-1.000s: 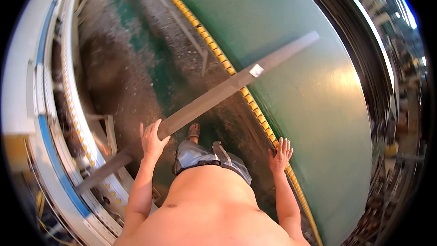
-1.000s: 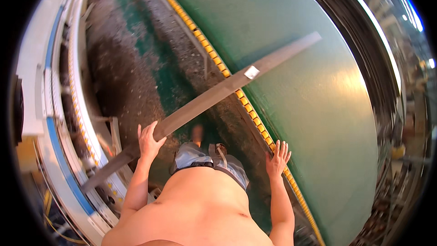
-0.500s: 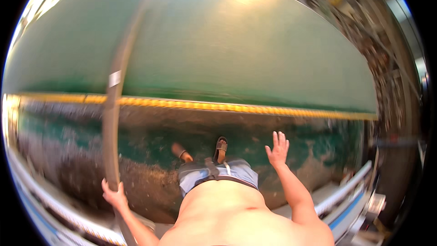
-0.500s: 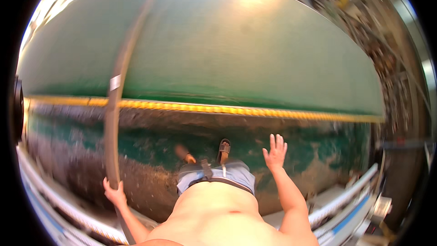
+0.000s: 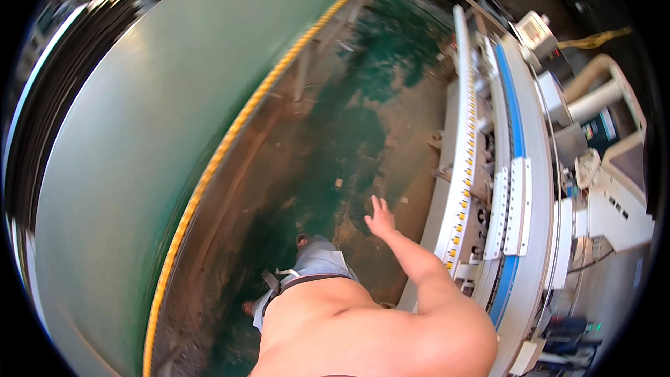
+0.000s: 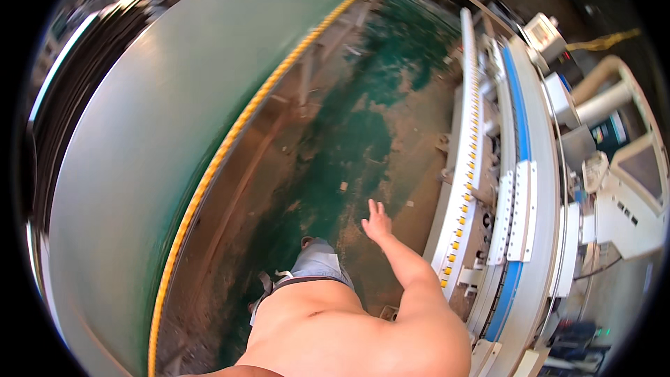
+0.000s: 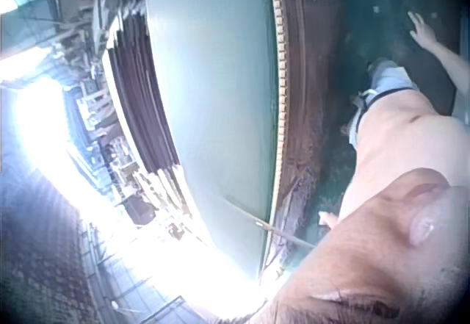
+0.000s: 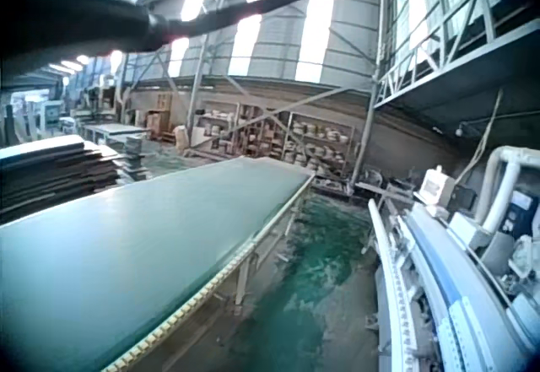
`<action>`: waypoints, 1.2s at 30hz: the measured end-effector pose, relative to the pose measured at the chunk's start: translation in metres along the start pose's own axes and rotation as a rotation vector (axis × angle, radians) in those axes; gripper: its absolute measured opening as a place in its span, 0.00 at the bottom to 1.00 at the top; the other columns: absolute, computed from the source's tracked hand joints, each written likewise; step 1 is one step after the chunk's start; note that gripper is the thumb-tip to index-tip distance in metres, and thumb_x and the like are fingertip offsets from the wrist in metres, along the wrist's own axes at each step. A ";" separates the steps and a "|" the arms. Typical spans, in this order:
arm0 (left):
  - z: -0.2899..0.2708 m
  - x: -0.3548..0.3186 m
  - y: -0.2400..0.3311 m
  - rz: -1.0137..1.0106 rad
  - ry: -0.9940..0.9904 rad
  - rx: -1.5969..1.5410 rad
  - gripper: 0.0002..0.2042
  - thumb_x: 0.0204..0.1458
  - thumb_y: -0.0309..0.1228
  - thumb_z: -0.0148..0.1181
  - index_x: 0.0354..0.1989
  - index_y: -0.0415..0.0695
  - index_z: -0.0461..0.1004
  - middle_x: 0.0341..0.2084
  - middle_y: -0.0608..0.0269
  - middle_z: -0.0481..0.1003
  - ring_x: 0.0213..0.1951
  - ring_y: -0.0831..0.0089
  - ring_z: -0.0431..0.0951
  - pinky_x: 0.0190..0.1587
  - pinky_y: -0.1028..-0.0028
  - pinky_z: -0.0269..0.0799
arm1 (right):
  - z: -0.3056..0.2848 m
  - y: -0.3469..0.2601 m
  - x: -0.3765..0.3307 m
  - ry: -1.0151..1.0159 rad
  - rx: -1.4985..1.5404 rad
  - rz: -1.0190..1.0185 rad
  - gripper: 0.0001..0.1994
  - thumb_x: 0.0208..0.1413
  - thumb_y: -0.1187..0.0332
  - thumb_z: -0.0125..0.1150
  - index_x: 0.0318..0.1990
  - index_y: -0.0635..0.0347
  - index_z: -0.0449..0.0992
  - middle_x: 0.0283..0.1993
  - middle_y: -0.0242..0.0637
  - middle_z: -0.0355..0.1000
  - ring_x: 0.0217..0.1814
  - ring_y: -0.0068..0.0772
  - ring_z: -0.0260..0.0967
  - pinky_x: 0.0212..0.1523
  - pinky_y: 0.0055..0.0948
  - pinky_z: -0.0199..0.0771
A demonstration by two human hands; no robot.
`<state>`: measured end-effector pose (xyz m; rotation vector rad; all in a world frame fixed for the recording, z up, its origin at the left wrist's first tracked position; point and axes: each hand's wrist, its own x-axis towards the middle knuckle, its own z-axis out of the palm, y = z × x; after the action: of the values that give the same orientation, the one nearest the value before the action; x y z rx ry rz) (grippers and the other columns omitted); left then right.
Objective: The person repeatedly picks up a long wooden plank, aligns it with the guide of a woodworking machine, and feeds it into the machine.
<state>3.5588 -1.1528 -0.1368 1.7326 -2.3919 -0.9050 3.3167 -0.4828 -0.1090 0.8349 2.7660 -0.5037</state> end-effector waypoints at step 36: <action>0.874 -0.351 1.058 0.975 -1.013 0.866 0.17 0.47 0.43 0.60 0.31 0.38 0.82 0.26 0.54 0.80 0.33 0.61 0.81 0.38 0.63 0.74 | -0.090 0.133 0.483 0.125 0.625 0.988 0.19 0.46 0.57 0.62 0.43 0.60 0.75 0.46 0.51 0.73 0.47 0.53 0.71 0.43 0.44 0.72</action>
<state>2.4639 -0.2606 -0.2478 -0.3434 -3.9443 -0.6257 2.9880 -0.1054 -0.2023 2.2024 1.8662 -1.0914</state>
